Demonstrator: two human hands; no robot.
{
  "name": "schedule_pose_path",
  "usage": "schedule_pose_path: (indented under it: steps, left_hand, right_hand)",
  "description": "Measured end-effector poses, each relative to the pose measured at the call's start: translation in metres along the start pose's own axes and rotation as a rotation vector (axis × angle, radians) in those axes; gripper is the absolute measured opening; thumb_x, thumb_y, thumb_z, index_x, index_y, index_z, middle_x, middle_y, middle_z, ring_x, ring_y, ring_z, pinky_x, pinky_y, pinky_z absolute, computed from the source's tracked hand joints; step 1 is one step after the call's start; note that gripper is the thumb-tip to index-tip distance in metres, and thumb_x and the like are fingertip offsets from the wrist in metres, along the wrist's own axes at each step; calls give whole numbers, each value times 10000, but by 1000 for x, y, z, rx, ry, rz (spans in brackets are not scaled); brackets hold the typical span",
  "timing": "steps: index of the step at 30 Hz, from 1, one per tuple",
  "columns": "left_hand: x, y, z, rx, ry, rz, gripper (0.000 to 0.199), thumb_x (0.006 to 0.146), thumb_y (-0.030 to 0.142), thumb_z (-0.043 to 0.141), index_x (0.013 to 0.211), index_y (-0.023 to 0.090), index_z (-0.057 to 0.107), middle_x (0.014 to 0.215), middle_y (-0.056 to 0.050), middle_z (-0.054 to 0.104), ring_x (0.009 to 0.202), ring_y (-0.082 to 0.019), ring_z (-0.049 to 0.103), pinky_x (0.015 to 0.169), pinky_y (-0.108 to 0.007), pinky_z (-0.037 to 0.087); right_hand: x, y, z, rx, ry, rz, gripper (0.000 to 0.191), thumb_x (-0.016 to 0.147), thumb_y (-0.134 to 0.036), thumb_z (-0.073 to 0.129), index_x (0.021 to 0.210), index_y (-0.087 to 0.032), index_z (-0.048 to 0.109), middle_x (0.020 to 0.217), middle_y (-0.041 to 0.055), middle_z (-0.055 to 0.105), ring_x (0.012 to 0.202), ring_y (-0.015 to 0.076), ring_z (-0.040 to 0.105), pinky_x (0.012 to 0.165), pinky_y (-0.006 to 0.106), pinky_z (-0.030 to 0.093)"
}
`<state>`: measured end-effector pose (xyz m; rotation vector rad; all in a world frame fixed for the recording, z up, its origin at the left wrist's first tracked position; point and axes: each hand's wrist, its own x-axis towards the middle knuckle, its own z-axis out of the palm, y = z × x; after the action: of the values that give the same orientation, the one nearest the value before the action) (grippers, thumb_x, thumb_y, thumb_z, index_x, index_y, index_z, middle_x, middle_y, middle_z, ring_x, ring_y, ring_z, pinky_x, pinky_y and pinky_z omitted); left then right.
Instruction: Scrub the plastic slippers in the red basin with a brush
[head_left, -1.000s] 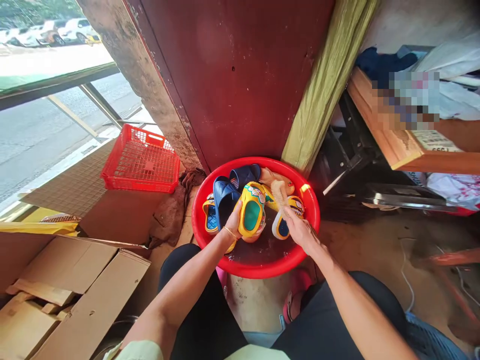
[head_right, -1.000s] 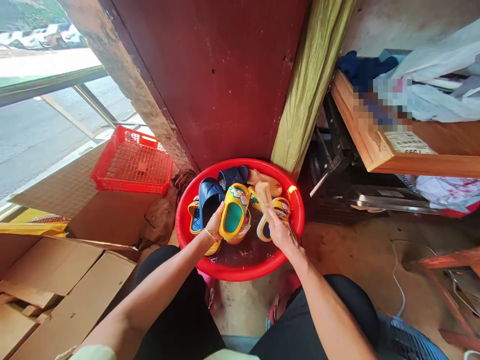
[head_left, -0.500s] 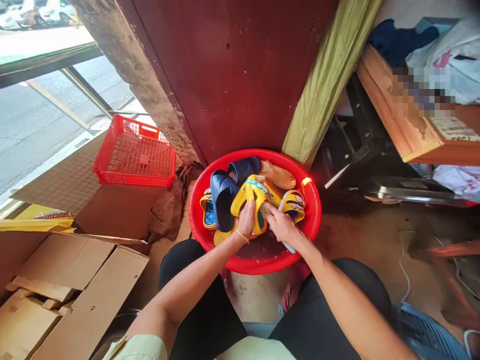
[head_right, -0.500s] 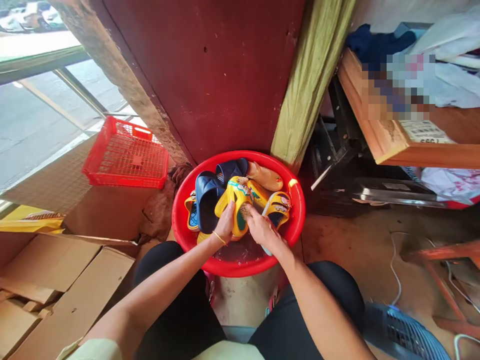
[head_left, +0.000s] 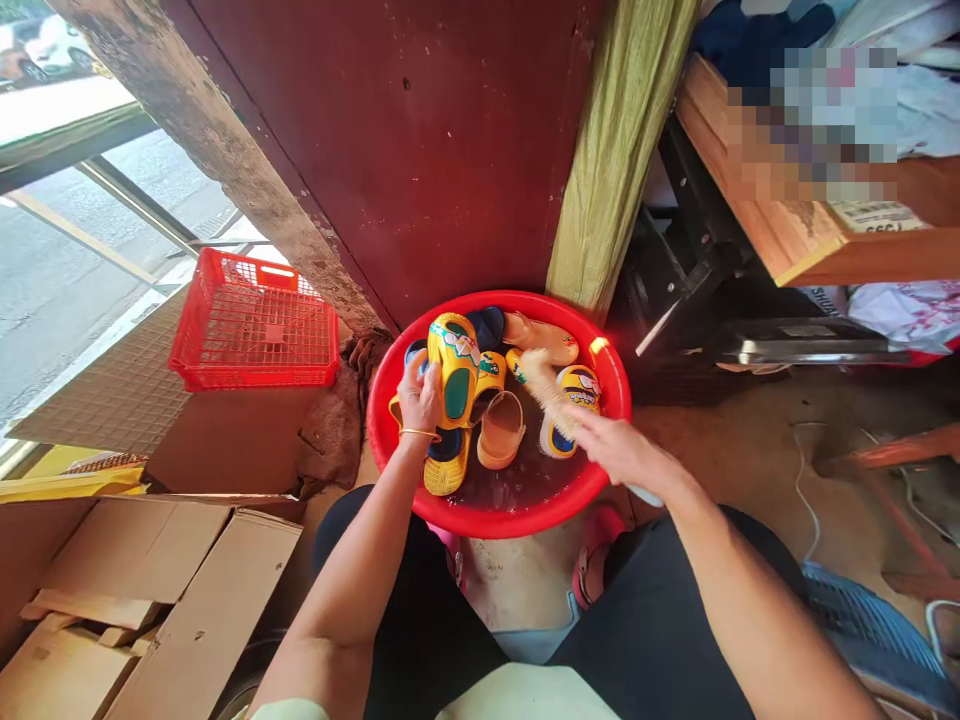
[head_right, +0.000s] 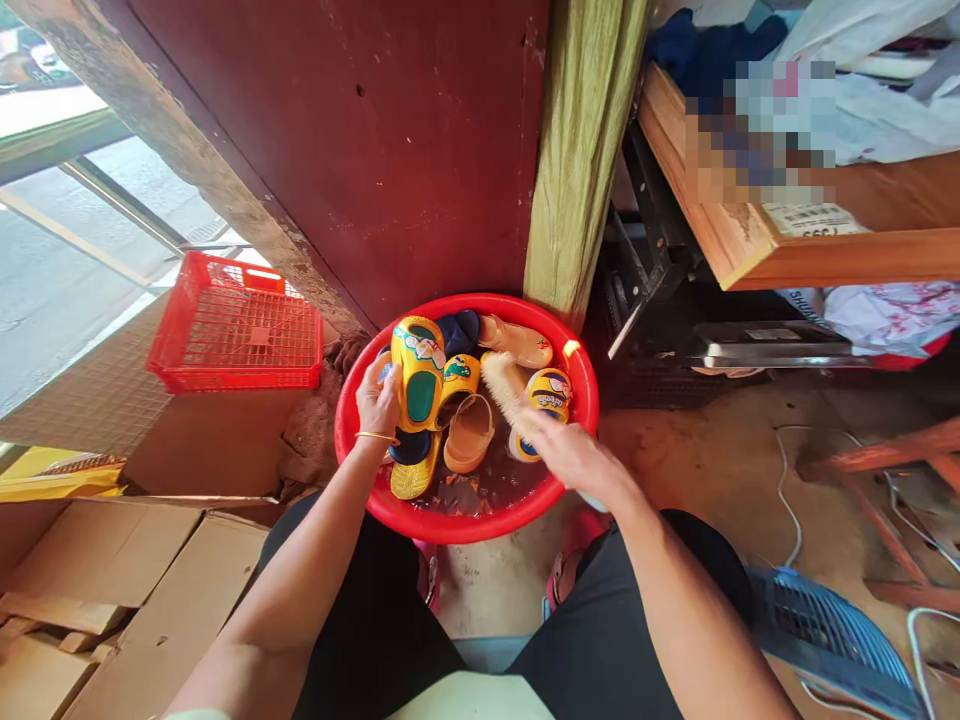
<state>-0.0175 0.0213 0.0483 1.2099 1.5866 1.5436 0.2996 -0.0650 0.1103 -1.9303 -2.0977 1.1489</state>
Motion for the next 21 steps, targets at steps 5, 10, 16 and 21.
schedule_pose_path:
  steps: [5,10,16,21]
  left_hand:
    - [-25,12,8,472,54,471,460,944,372,515,1359,177,552,1401,-161,581,1363,-304,485,1162,-505,342]
    - [-91,6,77,628,-596,489,545,945,431,539,1430,192,472,1289,-143,660,1205,-251,615,1048,-386,471]
    - [-96,-12,160,960,-779,-4,664,802,422,721,1358,130,506,1211,-196,674,1126,-319,651,911,-383,500]
    - [-81,-16,159,763,-862,-205,342,692,461,806,786,165,663,765,-60,676,827,-250,659,742,-318,483]
  right_hand:
    - [1,35,-32,-176,228,160,579,1013,-491,334,1567,-326,356,1037,80,773,656,213,693,657,279,461]
    - [3,37,-32,-207,96,168,540,1012,-484,304,1497,-312,470,1043,105,771,659,221,699,673,299,474]
    - [16,45,-27,-142,7,135,553,1014,-499,287,1479,-283,495,1034,109,766,688,213,710,666,294,495]
    - [23,51,-26,-207,86,116,532,1013,-469,307,1423,-249,564,1227,167,711,1036,299,699,828,368,500]
